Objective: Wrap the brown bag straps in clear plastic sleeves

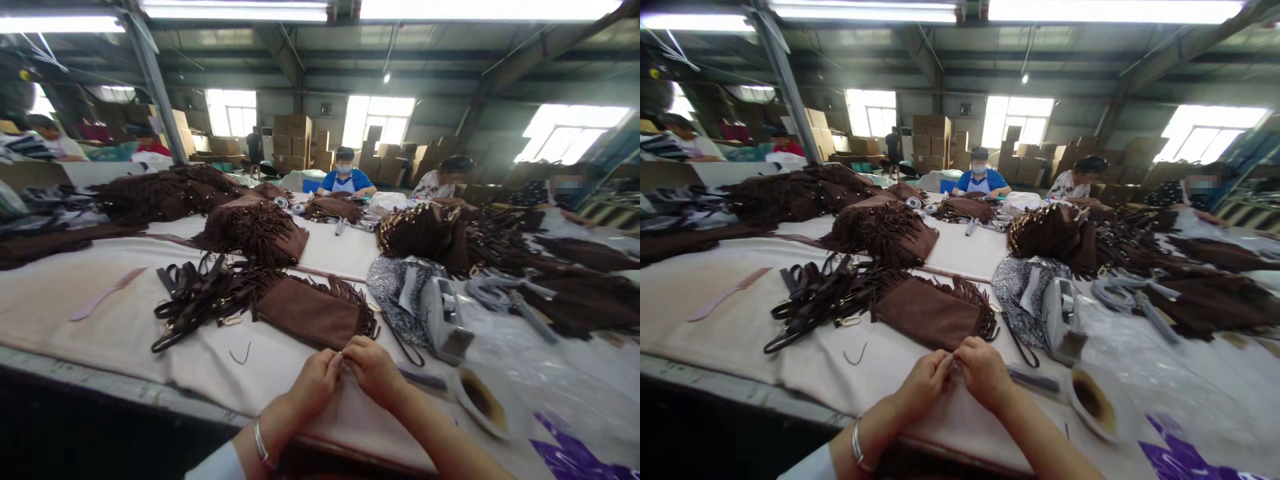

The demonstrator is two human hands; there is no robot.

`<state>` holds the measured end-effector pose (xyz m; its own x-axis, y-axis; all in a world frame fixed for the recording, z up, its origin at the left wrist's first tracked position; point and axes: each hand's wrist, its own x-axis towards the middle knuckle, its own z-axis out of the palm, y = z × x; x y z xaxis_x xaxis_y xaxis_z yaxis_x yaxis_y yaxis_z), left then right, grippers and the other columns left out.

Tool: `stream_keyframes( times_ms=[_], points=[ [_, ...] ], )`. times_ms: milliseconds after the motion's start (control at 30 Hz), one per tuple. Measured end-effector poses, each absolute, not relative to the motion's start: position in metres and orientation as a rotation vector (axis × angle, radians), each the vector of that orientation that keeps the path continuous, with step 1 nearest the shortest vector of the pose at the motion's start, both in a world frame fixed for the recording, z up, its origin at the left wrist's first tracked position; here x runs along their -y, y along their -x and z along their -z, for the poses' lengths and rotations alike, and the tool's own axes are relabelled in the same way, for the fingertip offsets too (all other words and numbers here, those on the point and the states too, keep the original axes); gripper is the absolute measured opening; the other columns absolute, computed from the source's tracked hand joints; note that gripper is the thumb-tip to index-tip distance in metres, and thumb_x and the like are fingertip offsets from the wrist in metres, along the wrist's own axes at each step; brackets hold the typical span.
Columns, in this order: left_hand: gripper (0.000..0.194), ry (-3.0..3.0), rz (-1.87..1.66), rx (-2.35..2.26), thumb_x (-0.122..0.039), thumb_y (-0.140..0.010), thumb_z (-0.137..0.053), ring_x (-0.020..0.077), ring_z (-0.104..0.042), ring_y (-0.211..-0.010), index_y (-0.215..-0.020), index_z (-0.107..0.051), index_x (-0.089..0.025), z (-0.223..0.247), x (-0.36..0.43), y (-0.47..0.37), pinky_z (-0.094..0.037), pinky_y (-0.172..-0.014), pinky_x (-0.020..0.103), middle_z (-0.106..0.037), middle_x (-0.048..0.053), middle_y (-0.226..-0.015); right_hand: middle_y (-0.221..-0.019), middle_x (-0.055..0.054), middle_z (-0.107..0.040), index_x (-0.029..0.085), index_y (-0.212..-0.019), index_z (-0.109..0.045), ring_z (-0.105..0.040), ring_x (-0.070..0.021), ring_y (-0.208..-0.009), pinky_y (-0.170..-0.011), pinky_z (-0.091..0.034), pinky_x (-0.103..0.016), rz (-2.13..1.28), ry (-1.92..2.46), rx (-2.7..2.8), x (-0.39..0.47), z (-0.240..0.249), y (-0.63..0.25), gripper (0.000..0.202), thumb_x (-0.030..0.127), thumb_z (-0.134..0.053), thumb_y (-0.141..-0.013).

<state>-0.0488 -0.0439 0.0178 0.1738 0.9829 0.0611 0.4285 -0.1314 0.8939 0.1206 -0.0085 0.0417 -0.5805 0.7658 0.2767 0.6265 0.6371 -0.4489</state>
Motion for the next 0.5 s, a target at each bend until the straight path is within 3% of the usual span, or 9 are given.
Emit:
stream_keyframes(
  times_ms=[167, 367, 500],
  points=[
    [0.022, -1.771, -0.903, -1.384, -0.031, -0.091, -0.046, 0.0186, -0.059, -0.078, -0.088, -0.064, -0.017, -0.016, 0.051, 0.054, -0.04, -0.07, 0.027, -0.068, 0.007, -0.085, -0.084, -0.002, -0.066, 0.021, -0.084, -0.074, -0.061, -0.0149, -0.081, -0.075, -0.045, -0.024, -0.645, 1.19, 2.447, 0.003, -0.056, -0.115, 0.018, 0.013, -0.058, -0.082],
    [0.021, -1.842, -0.839, -1.519, -0.025, -0.09, -0.043, 0.0187, -0.06, -0.075, -0.08, -0.061, -0.019, -0.018, 0.058, 0.056, -0.039, -0.066, 0.027, -0.067, 0.007, -0.082, -0.093, -0.003, -0.065, 0.023, -0.094, -0.073, -0.062, -0.0162, -0.088, -0.078, -0.044, -0.024, -0.589, 1.111, 2.668, -0.002, -0.08, -0.108, 0.019, 0.017, -0.06, -0.081],
    [0.019, -1.896, -0.754, -1.578, -0.022, -0.088, -0.044, 0.0211, -0.061, -0.079, -0.085, -0.063, -0.018, -0.016, 0.061, 0.057, -0.04, -0.07, 0.029, -0.069, 0.008, -0.086, -0.09, -0.003, -0.065, 0.024, -0.088, -0.074, -0.061, -0.0151, -0.082, -0.074, -0.043, -0.023, -0.513, 1.07, 2.831, -0.004, -0.081, -0.101, 0.018, 0.019, -0.057, -0.085]
  ],
)
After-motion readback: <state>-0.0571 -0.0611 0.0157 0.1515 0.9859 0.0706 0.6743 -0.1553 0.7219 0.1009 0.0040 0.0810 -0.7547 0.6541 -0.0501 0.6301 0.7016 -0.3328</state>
